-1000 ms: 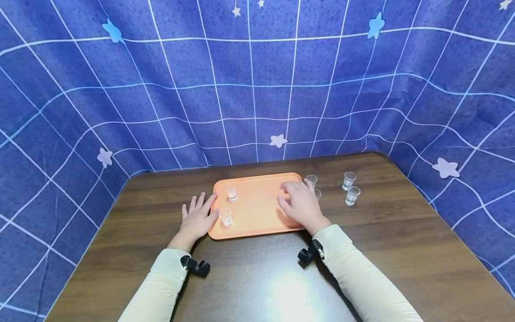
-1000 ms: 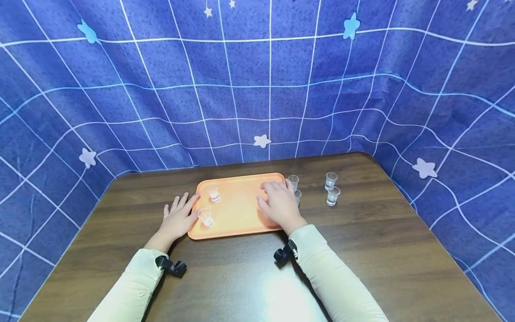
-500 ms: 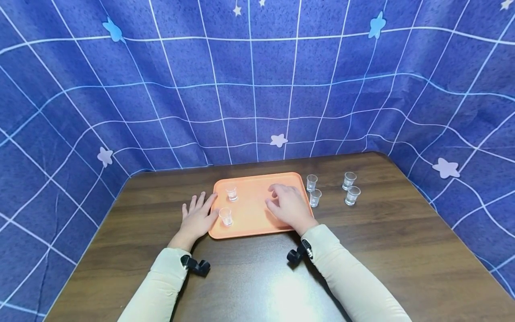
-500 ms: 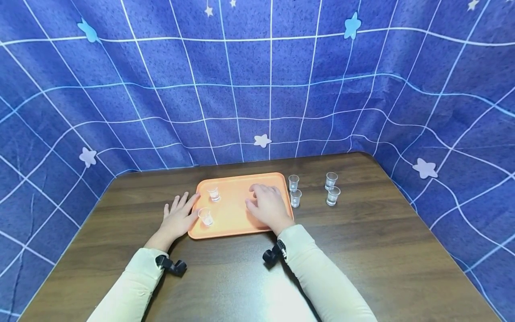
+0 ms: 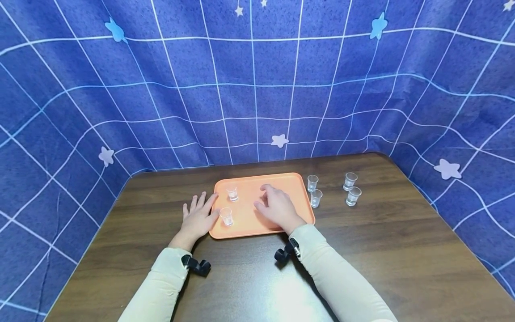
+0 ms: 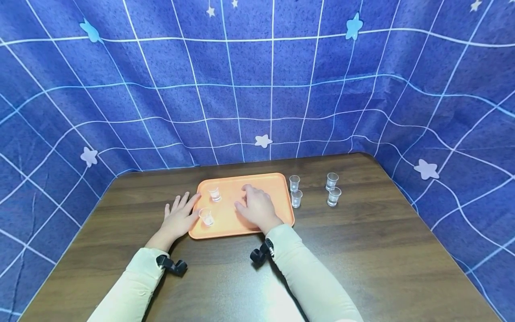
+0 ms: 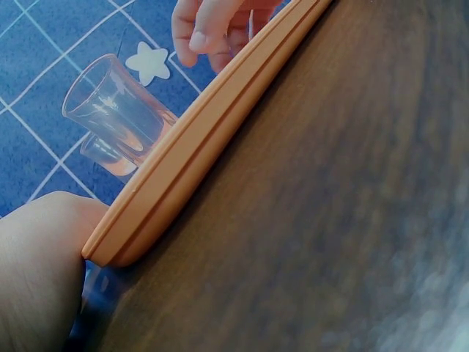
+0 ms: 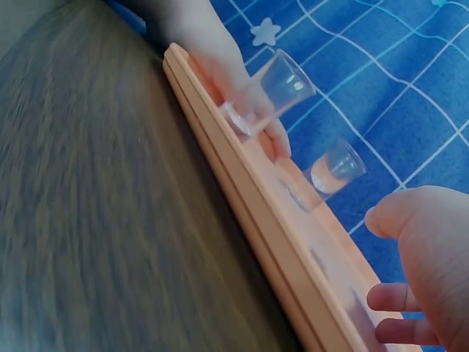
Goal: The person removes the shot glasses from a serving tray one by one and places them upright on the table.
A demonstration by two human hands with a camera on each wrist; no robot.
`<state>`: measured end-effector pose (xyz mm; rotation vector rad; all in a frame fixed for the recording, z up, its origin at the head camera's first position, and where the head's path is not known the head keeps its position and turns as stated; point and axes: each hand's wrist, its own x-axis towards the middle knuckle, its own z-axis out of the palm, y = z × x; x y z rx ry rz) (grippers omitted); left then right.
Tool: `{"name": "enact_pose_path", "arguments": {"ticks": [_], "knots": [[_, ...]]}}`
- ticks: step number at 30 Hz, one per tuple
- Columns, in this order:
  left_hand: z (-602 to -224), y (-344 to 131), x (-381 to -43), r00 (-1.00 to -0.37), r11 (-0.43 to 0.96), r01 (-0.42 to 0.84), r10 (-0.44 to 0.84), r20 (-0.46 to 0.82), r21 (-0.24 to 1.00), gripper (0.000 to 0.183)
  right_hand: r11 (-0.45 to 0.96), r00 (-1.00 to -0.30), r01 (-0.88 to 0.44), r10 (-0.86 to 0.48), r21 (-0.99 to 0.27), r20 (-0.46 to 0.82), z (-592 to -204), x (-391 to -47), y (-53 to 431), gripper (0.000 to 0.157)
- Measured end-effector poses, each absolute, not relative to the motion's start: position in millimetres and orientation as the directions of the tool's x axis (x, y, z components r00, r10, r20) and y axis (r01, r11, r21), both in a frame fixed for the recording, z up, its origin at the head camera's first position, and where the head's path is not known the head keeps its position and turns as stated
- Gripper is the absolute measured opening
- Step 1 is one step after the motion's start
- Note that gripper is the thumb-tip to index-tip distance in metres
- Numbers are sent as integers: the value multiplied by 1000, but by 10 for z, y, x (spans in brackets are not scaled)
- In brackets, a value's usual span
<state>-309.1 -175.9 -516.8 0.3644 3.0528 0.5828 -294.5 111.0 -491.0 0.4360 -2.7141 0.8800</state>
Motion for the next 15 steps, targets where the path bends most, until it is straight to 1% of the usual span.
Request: {"name": "enact_pose_path", "arguments": {"ticks": [4,15], "knots": [[-5166,-1761,-3095,-973,903,225,229,33,366,61,769,-935,-330,-187,-548,301,-4903,-2966,1007,50],[-5181,-1750,-3110,-975,907,217,223,25,362,63,746,-938,-329,-187,-579,291,-4907,-3031,742,51]]}}
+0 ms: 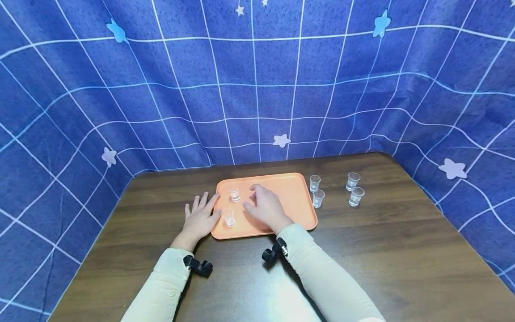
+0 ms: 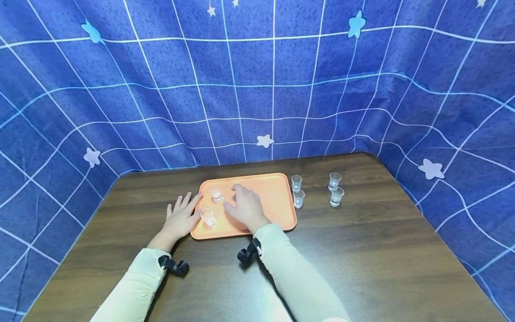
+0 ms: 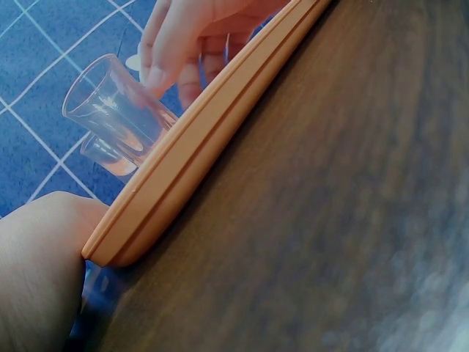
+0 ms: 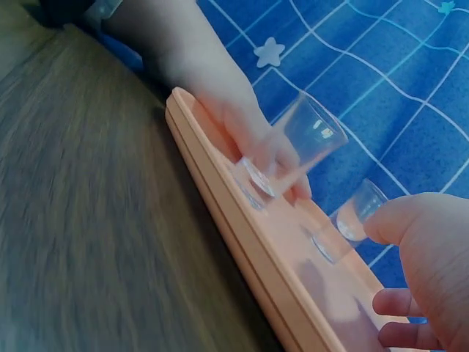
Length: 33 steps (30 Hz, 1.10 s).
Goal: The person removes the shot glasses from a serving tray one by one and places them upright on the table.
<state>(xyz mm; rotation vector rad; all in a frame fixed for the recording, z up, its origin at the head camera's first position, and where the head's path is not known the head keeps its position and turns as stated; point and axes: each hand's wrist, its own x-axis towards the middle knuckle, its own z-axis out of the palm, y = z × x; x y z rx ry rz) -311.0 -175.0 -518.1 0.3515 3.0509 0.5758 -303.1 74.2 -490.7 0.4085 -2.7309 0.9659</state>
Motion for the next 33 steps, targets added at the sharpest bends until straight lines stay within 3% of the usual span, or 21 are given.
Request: {"name": "enact_pose_path", "arguments": {"ticks": [10,20,33], "knots": [[-5168,-1743,-3128,-976,911,209,218,16,355,63,724,-946,-310,-169,-617,278,-4886,-3087,465,49],[-5187,-1698,-3080,-978,918,203,209,19,340,62,723,-965,-223,-70,-654,251,-4860,-3119,310,49],[-5201,-1721,-3094,-978,921,200,206,15,335,62,755,-965,-192,-27,-627,262,-4848,-3172,205,40]]}}
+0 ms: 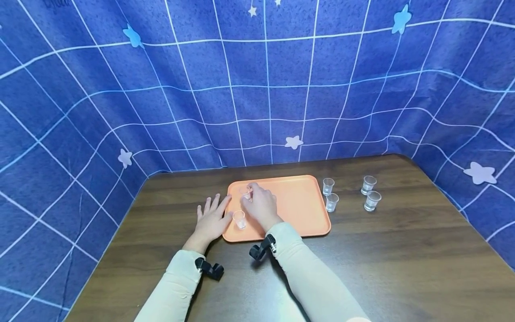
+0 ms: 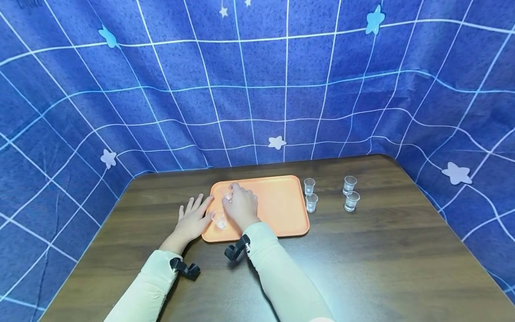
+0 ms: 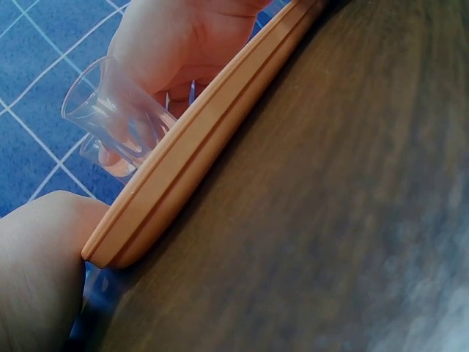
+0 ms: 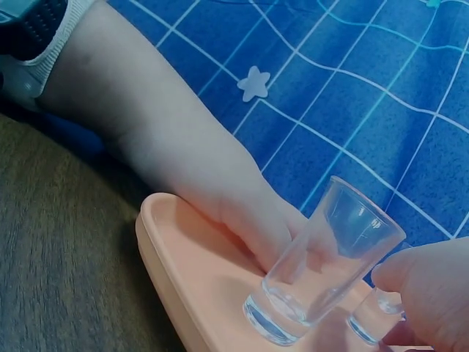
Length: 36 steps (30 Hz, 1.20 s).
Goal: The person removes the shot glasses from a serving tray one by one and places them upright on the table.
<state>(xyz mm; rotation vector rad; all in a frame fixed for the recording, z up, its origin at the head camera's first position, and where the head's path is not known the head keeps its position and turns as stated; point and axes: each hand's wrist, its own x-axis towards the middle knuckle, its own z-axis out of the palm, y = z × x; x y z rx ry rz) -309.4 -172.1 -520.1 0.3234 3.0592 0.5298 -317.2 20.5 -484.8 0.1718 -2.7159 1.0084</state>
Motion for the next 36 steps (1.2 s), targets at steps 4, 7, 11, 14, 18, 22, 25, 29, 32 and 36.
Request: {"name": "enact_pose_path", "arguments": {"ticks": [4,7,11,14,18,22,25,29,32,36], "knots": [[-5204,-1727,-3093,-977,916,204,211,18,346,63,765,-958,-205,-31,-610,284,-4852,-3174,206,35],[-5209,-1734,-3086,-979,920,198,206,14,339,63,764,-956,-218,-42,-607,290,-4862,-3166,212,30],[-5193,-1724,-3069,-981,920,186,195,7,344,63,745,-951,-250,-69,-618,302,-4874,-3154,260,27],[-5173,-1710,-3064,-980,920,187,197,4,346,63,743,-945,-274,-90,-611,315,-4887,-3158,333,27],[-5172,-1708,-3076,-979,920,192,202,7,342,62,756,-940,-295,-119,-584,321,-4895,-3155,450,29],[-5184,-1717,-3082,-979,920,191,202,3,342,63,772,-940,-300,-141,-561,309,-4911,-3137,545,31],[-5178,-1714,-3075,-979,918,193,205,1,346,63,779,-936,-313,-158,-542,314,-4929,-3113,611,33],[-5165,-1715,-3062,-979,918,195,205,7,345,62,784,-925,-343,-186,-517,332,-4932,-3061,703,32],[-5168,-1722,-3065,-979,919,196,206,10,343,62,790,-918,-362,-209,-495,338,-4924,-3016,784,31],[-5168,-1728,-3070,-978,917,201,209,12,345,62,793,-905,-390,-238,-468,352,-4915,-2966,894,32]]}}
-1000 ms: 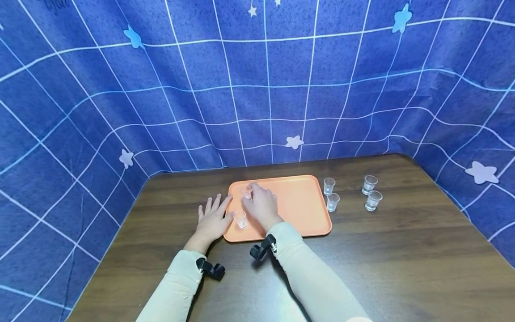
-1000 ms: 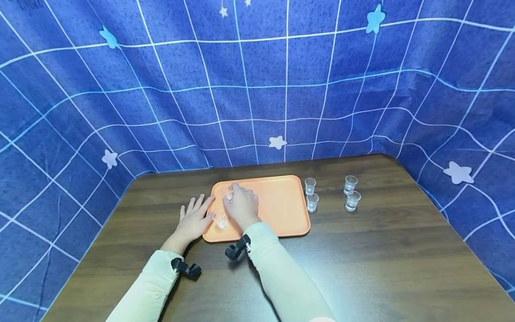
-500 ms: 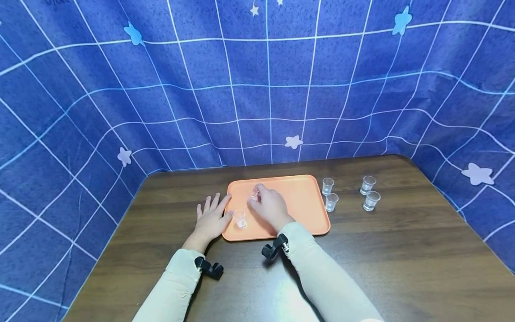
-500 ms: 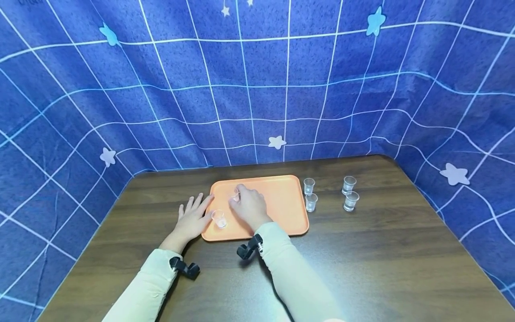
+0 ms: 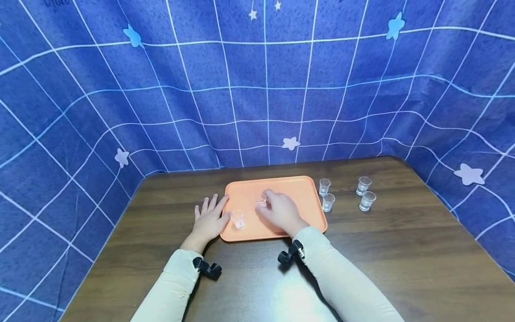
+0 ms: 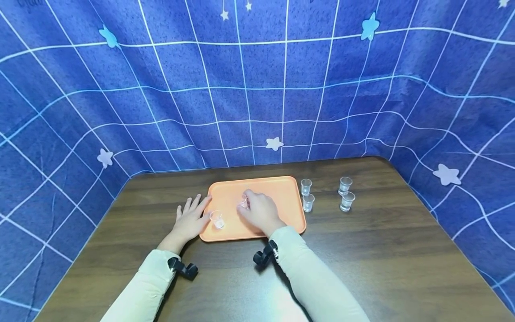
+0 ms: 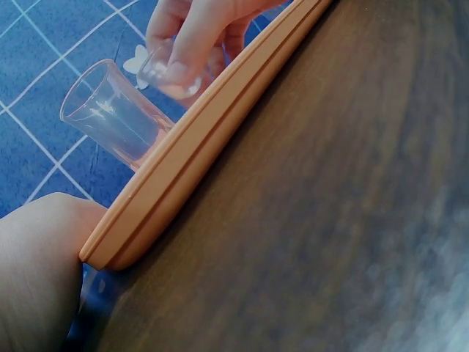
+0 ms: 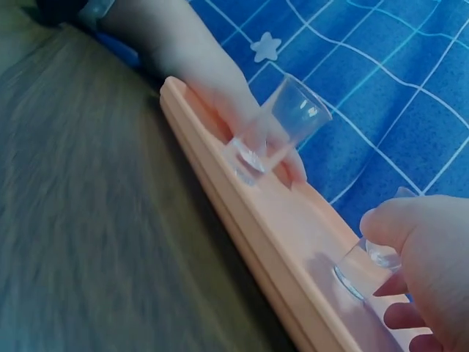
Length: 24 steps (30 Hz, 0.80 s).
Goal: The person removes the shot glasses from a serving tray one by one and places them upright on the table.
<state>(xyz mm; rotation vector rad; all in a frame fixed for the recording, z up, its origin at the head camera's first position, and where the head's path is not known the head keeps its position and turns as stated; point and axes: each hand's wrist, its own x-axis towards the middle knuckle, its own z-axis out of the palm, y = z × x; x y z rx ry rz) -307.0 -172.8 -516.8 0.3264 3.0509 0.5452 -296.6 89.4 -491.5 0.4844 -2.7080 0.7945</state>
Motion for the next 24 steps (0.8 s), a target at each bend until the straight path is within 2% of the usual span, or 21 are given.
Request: {"name": "enact_pose_path", "arguments": {"ticks": [8,24], "knots": [[-5167,-1754,-3047,-977,909,205,215,12,363,62,771,-884,-440,-280,-461,375,-4914,-2868,1061,33],[-5169,-1757,-3054,-974,897,217,224,29,385,62,725,-860,-468,-241,-506,450,-4958,-2729,1472,36]]}}
